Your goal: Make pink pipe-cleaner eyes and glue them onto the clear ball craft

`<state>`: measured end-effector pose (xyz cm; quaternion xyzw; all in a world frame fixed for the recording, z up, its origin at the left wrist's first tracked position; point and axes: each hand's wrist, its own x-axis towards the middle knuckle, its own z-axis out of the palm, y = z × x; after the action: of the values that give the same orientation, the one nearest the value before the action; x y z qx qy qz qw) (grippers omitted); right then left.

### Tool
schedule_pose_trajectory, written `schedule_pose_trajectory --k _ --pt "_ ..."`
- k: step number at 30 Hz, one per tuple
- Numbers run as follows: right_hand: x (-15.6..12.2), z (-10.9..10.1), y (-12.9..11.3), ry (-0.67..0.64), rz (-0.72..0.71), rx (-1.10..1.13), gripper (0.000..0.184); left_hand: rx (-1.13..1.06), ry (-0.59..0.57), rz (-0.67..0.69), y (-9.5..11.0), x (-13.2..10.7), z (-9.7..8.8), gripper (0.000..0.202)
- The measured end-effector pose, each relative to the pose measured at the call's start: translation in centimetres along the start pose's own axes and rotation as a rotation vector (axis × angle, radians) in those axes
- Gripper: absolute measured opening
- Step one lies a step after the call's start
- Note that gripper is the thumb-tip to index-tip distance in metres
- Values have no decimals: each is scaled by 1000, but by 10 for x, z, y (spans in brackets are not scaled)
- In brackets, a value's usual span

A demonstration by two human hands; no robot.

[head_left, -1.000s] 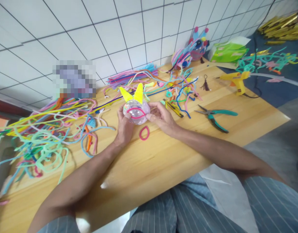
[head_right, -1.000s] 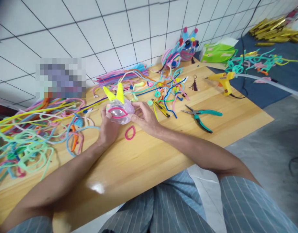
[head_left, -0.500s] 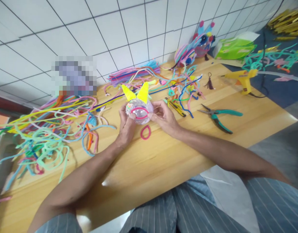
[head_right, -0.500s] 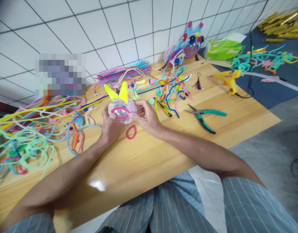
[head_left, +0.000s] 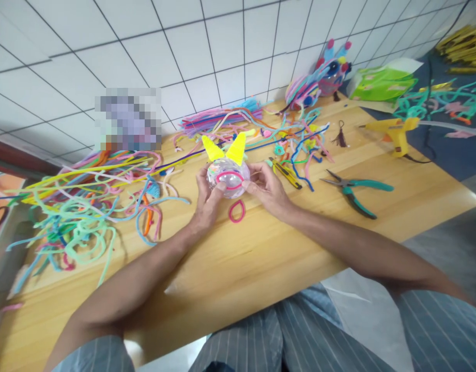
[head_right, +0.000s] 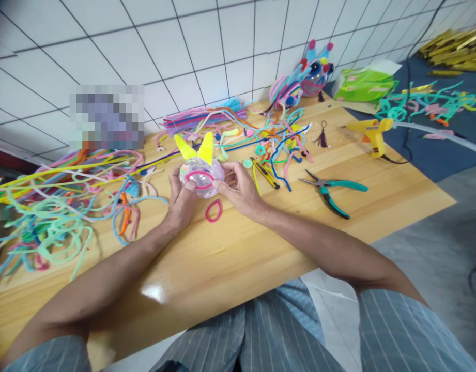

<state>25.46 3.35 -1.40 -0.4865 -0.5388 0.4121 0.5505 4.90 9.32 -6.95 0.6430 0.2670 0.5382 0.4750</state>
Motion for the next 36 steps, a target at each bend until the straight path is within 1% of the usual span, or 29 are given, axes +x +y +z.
schedule_pose_trajectory --k 3,6,11,16,19,23,26,31,36 --pt "1 -1 2 -2 -14 8 64 -7 -7 -33 2 -1 2 75" --pt "2 -1 4 -2 -14 14 63 16 5 -32 7 -1 6 81" --pt "2 -2 0 -18 13 23 60 91 25 -7 13 -1 10 81" --pt "2 -4 -7 -55 60 37 59 165 32 37 11 -3 12 85" --pt "3 -5 -7 -44 82 25 62 219 24 55 10 -5 13 87" --pt "6 -6 -4 -17 111 -3 64 271 -14 81 11 -7 13 90" --pt "5 -6 -2 -13 116 -19 61 313 -29 95 14 -8 14 91" --pt "4 -6 -3 -9 120 -19 58 379 -19 150 14 -8 14 92" --pt "4 -5 -5 -22 131 -5 51 378 -23 147 12 -9 12 92"
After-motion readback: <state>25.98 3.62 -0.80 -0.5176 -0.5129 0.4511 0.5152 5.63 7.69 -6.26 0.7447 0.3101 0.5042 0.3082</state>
